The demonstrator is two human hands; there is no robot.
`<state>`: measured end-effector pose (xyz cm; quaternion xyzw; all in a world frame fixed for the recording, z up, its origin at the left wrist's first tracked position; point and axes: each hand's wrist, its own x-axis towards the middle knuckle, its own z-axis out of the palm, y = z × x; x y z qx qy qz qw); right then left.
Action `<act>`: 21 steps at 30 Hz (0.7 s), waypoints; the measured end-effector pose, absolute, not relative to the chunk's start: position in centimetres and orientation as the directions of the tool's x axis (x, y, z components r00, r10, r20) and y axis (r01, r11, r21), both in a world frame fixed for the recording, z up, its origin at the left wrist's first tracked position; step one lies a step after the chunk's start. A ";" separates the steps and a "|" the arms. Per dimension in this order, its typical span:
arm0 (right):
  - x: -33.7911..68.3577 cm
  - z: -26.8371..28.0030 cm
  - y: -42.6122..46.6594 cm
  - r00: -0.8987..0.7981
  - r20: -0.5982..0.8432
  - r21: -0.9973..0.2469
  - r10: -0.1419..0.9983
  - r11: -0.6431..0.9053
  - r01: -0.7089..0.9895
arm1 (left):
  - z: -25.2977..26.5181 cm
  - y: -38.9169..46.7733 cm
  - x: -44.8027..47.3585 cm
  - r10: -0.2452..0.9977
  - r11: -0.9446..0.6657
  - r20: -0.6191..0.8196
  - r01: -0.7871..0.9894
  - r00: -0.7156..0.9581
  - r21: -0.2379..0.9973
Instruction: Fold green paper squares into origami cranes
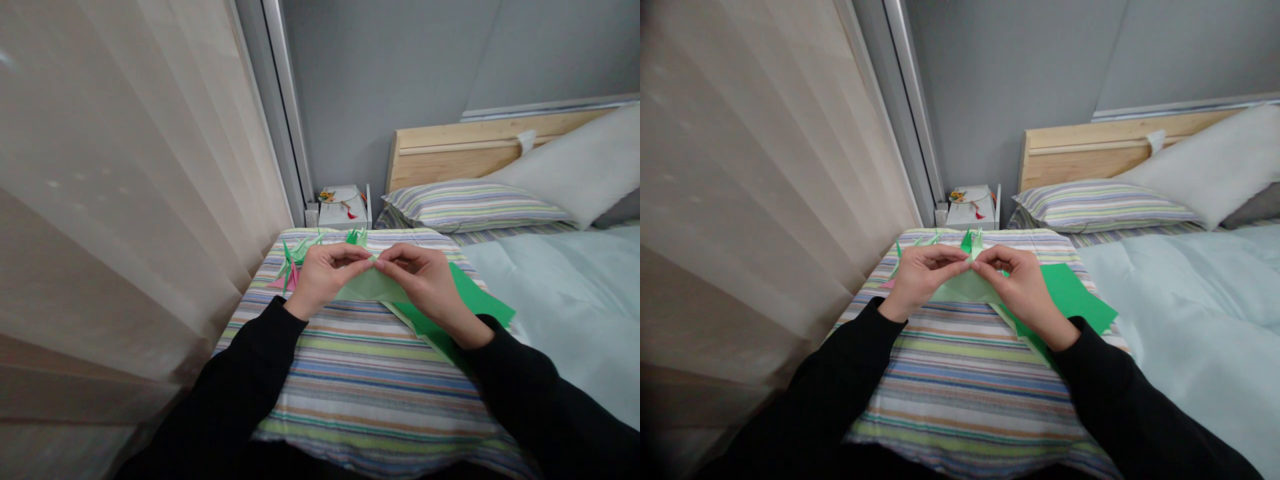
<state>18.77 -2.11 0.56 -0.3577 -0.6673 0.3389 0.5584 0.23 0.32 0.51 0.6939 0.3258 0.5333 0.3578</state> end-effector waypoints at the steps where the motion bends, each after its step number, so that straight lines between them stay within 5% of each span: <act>1: 18.8 0.5 -2.1 -0.120 0.502 -0.852 0.857 0.513 0.100 | 0.5 0.3 0.2 0.835 -0.529 0.504 0.073 0.221 0.845; 21: 19.1 0.6 -1.7 -0.198 0.467 -0.832 0.862 0.504 0.232 | 0.3 0.9 0.1 0.881 -0.428 0.399 0.069 0.253 0.901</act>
